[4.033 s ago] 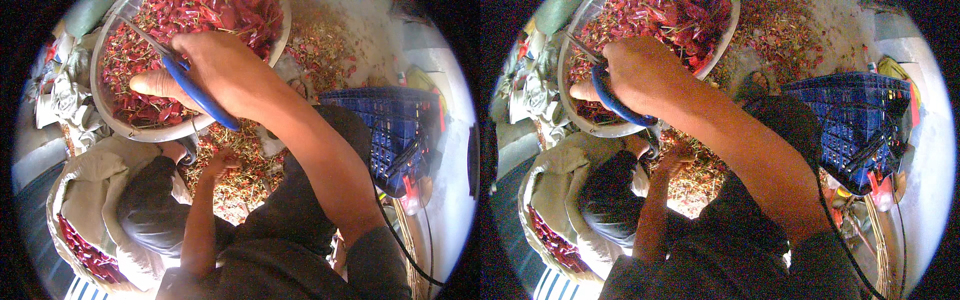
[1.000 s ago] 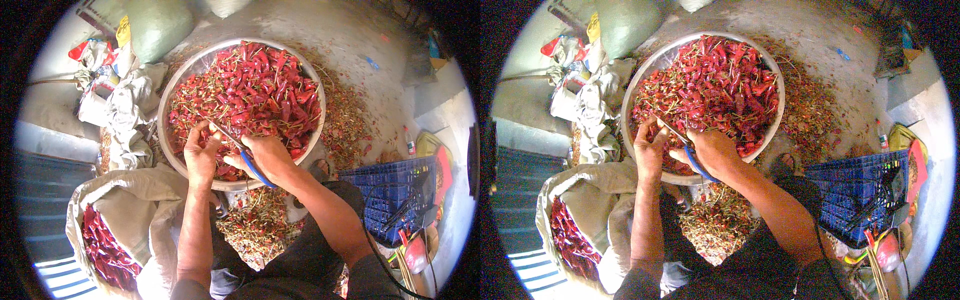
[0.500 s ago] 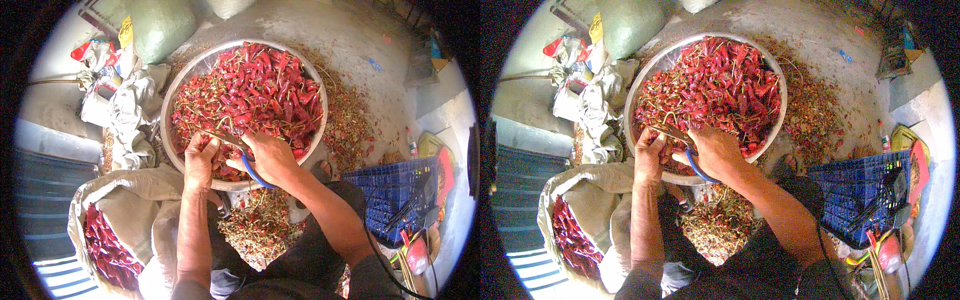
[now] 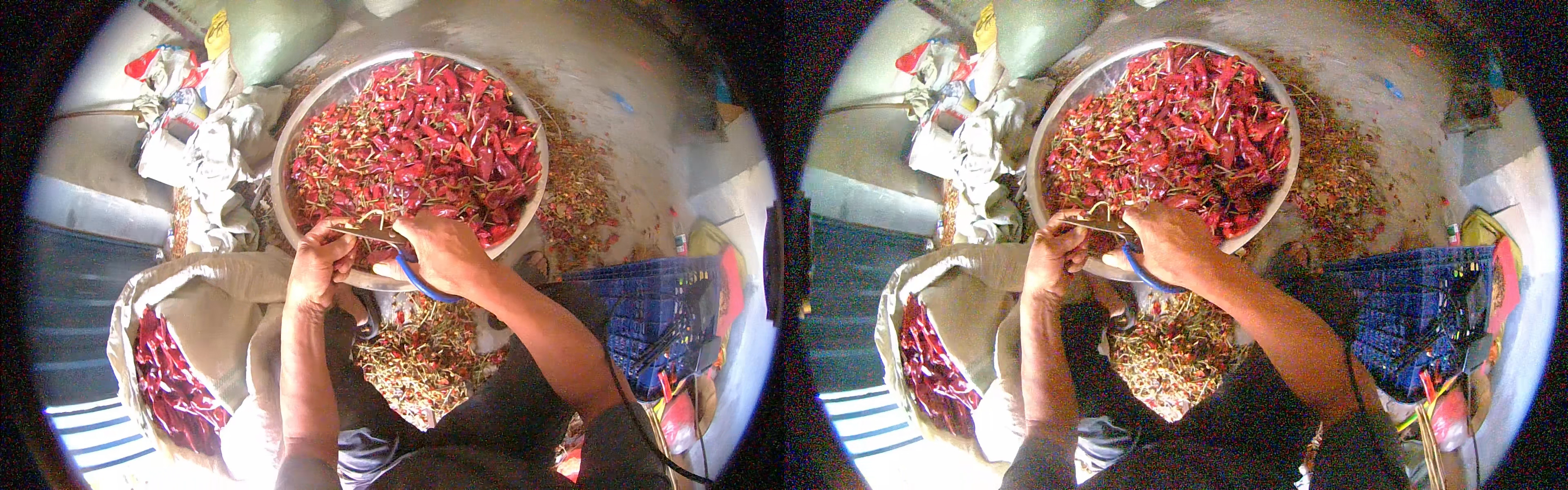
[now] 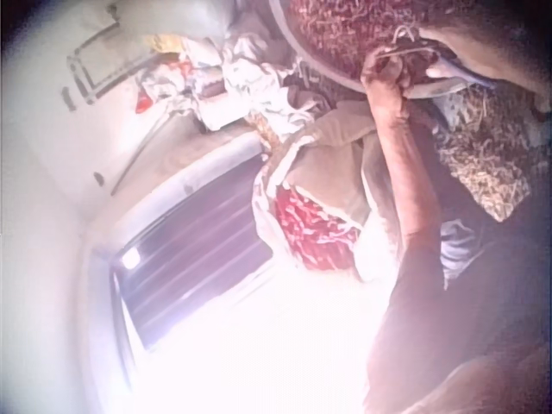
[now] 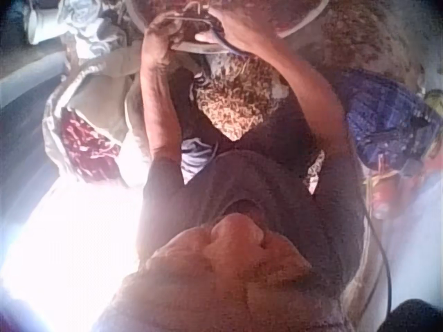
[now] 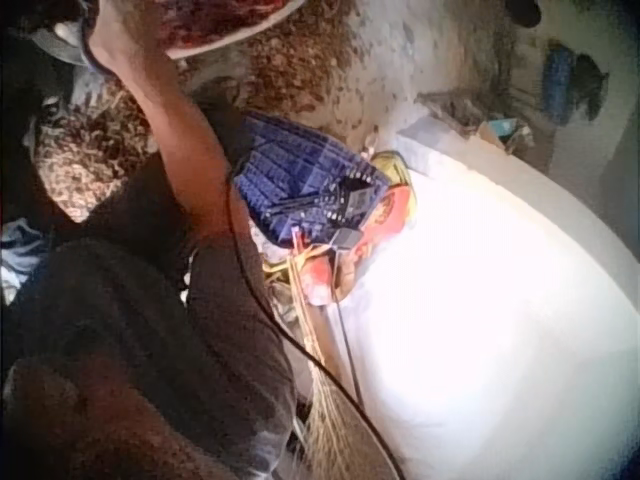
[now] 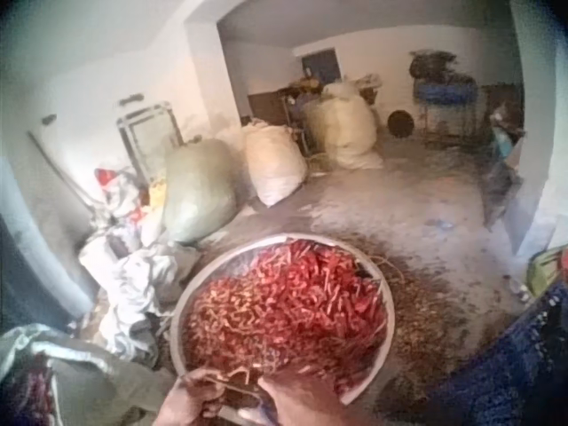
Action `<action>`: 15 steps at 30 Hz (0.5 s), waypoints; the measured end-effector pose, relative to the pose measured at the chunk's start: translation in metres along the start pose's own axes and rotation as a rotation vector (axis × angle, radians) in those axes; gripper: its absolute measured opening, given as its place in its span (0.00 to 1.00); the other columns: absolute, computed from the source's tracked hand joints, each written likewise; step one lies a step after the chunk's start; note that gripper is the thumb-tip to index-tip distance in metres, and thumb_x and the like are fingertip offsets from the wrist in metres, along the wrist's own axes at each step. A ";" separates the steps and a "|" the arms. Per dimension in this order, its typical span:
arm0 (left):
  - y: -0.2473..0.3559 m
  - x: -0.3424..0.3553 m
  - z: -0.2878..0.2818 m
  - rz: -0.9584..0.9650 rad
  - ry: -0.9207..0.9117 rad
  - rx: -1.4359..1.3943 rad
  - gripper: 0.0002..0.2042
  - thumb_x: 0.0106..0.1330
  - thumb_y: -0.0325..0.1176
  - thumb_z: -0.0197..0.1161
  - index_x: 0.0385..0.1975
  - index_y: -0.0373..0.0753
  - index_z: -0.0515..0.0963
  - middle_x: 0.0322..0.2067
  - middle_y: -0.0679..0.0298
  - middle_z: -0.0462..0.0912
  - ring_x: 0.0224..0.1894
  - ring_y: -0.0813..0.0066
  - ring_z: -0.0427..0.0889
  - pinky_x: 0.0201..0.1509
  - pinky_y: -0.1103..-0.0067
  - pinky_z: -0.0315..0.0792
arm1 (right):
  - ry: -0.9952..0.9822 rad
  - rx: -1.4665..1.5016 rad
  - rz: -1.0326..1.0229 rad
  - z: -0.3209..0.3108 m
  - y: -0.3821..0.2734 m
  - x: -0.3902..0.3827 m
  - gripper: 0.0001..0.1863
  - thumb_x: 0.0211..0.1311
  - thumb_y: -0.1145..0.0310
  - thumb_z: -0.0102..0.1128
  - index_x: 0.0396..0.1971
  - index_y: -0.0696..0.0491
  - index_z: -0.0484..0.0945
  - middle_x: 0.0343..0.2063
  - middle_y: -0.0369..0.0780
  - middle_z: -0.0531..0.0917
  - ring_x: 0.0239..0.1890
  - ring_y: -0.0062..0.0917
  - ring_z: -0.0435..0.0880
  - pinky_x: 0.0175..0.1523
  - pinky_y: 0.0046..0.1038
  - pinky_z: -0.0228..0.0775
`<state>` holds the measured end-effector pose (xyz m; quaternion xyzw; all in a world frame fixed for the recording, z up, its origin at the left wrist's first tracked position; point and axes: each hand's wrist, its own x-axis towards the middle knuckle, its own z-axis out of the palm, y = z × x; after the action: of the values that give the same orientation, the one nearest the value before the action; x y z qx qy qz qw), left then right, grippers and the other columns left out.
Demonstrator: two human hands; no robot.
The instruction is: The person sits on the floor and uses scissors to trim the stems off dried red chili peppers. They pick up peppers from a large metal bowl, cut the stems, and drop the trimmed peppers into a sack.
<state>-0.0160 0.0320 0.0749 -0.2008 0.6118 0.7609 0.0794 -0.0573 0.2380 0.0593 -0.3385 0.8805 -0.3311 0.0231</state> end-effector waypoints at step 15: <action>-0.083 -0.067 -0.030 -0.143 0.074 -0.224 0.02 0.63 0.24 0.57 0.34 0.37 0.73 0.19 0.70 0.69 0.14 0.86 0.60 0.14 0.87 0.50 | -0.321 0.391 0.033 0.050 -0.028 -0.056 0.27 0.58 0.46 0.62 0.33 0.60 0.74 0.19 0.49 0.80 0.23 0.39 0.83 0.30 0.40 0.74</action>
<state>0.0813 0.0315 0.0219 -0.2797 0.5098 0.8088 0.0879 0.0151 0.2287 0.0264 -0.3615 0.7902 -0.4366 0.2330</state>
